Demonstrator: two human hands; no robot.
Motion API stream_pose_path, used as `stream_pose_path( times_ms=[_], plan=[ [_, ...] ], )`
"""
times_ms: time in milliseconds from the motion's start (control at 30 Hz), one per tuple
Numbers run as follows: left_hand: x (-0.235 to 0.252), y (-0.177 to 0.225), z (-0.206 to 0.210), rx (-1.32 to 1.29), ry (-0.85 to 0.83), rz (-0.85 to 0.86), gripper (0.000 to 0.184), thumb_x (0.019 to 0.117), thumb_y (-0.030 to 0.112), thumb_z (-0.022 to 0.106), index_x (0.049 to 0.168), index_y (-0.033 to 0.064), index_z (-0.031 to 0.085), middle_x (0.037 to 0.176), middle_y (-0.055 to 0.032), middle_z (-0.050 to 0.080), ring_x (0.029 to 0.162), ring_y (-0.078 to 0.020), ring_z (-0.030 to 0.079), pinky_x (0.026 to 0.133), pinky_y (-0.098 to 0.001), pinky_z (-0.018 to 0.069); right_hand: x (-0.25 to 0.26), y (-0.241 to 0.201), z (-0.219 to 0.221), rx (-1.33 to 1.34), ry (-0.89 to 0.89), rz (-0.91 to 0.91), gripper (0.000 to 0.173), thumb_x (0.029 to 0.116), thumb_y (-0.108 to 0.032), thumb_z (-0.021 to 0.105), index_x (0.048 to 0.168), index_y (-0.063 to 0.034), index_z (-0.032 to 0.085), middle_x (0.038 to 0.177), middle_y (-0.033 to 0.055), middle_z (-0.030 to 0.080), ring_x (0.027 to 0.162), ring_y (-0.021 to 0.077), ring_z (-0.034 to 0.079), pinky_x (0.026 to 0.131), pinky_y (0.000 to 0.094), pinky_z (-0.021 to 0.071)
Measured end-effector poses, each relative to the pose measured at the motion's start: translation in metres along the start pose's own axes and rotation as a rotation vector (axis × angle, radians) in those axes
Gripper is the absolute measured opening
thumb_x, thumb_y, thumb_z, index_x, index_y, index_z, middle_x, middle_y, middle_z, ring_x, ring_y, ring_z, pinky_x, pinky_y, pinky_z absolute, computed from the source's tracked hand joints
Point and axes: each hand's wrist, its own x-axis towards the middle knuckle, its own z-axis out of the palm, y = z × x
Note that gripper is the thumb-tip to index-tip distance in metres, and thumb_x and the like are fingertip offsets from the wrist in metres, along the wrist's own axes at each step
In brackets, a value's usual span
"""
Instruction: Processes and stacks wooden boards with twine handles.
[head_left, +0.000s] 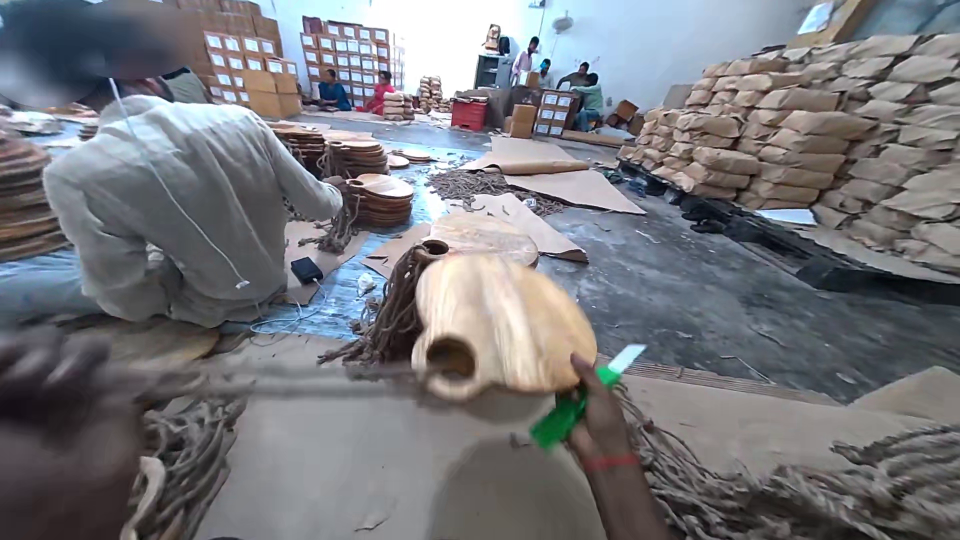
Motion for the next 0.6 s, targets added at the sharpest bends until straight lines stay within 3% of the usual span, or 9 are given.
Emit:
stream_pose_path(
  times_ms=[67, 100, 200, 233, 300, 400, 467, 533, 600],
  plan=[
    [0.051, -0.056, -0.016, 0.269, -0.098, -0.064, 0.027, 0.1123, 0.02, 0.031, 0.109, 0.0182, 0.058, 0.095, 0.0105, 0.067, 0.085, -0.0008, 0.065, 0.078, -0.0184, 0.0553, 0.049, -0.014, 0.047, 0.054, -0.018, -0.098, 0.008, 0.1059, -0.017, 0.054, 0.107, -0.009, 0.056, 0.07, -0.0021, 0.055, 0.05, 0.003, 0.048, 0.047, 0.0175, 0.0455],
    [0.069, -0.076, -0.009, 0.376, -0.116, -0.127, 0.022, 0.1114, 0.017, 0.037, 0.117, 0.0147, 0.058, 0.103, 0.0086, 0.066, 0.088, -0.0024, 0.062, 0.08, -0.0218, 0.0539, 0.078, -0.017, 0.069, 0.055, -0.026, -0.122, 0.008, 0.105, -0.018, 0.056, 0.107, -0.0102, 0.056, 0.071, -0.0031, 0.054, 0.053, 0.0031, 0.048, 0.05, 0.0178, 0.046],
    [0.11, -0.129, 0.015, 0.535, -0.155, -0.352, 0.012, 0.1085, 0.018, 0.051, 0.113, 0.0113, 0.061, 0.101, 0.0059, 0.068, 0.081, -0.0015, 0.062, 0.072, -0.0203, 0.0534, 0.15, -0.017, 0.126, -0.074, 0.022, -0.09, 0.03, 0.1015, -0.025, 0.065, 0.122, -0.0049, 0.054, 0.088, 0.0039, 0.057, 0.068, 0.0101, 0.057, 0.063, 0.0251, 0.0529],
    [0.118, -0.145, 0.018, 0.573, -0.22, -0.403, 0.014, 0.1072, 0.014, 0.053, 0.116, 0.0062, 0.061, 0.102, 0.0015, 0.067, 0.084, -0.0043, 0.062, 0.075, -0.0238, 0.053, 0.161, -0.015, 0.139, -0.144, 0.04, -0.056, 0.044, 0.1009, -0.024, 0.067, 0.133, -0.0001, 0.051, 0.102, 0.011, 0.06, 0.081, 0.0157, 0.062, 0.073, 0.0306, 0.0555],
    [0.126, -0.171, 0.028, 0.646, -0.285, -0.489, 0.02, 0.1049, 0.013, 0.059, 0.121, 0.0007, 0.061, 0.103, -0.0051, 0.063, 0.086, -0.0087, 0.06, 0.079, -0.0285, 0.0535, 0.167, -0.006, 0.153, -0.293, 0.075, -0.03, 0.048, 0.0981, -0.015, 0.069, 0.136, 0.0067, 0.05, 0.111, 0.0191, 0.065, 0.089, 0.0224, 0.066, 0.08, 0.0379, 0.0562],
    [0.123, -0.195, 0.036, 0.646, -0.251, -0.558, 0.019, 0.1043, 0.014, 0.06, 0.117, 0.0001, 0.059, 0.096, -0.0054, 0.064, 0.077, -0.0077, 0.063, 0.074, -0.0261, 0.0558, 0.156, 0.017, 0.138, -0.355, 0.06, -0.07, 0.032, 0.0948, -0.005, 0.067, 0.123, 0.0066, 0.059, 0.101, 0.016, 0.068, 0.08, 0.0186, 0.067, 0.072, 0.0329, 0.0568],
    [0.121, -0.202, 0.029, 0.594, -0.224, -0.568, 0.02, 0.1043, 0.014, 0.061, 0.119, 0.0009, 0.058, 0.096, -0.0039, 0.064, 0.076, -0.0069, 0.064, 0.074, -0.0252, 0.057, 0.135, 0.031, 0.112, -0.36, -0.01, -0.082, 0.022, 0.0995, -0.012, 0.066, 0.116, 0.0017, 0.064, 0.095, 0.0093, 0.07, 0.073, 0.0128, 0.065, 0.066, 0.0277, 0.0557],
    [0.119, -0.206, 0.022, 0.54, -0.191, -0.56, 0.022, 0.1047, 0.012, 0.059, 0.124, 0.0012, 0.054, 0.099, -0.0047, 0.064, 0.076, -0.0075, 0.066, 0.074, -0.0253, 0.059, 0.115, 0.045, 0.078, -0.425, -0.091, -0.063, 0.021, 0.1029, -0.02, 0.063, 0.117, -0.0052, 0.064, 0.095, 0.0038, 0.072, 0.067, 0.0076, 0.063, 0.056, 0.0224, 0.05],
    [0.12, -0.204, 0.019, 0.505, -0.19, -0.547, 0.028, 0.1053, 0.009, 0.057, 0.132, 0.003, 0.05, 0.099, -0.0056, 0.063, 0.075, -0.0079, 0.067, 0.072, -0.025, 0.06, 0.098, 0.064, 0.048, -0.46, -0.111, -0.045, 0.02, 0.1038, -0.016, 0.062, 0.117, -0.0019, 0.064, 0.091, 0.0083, 0.073, 0.061, 0.0108, 0.061, 0.05, 0.0242, 0.0473]
  ],
)
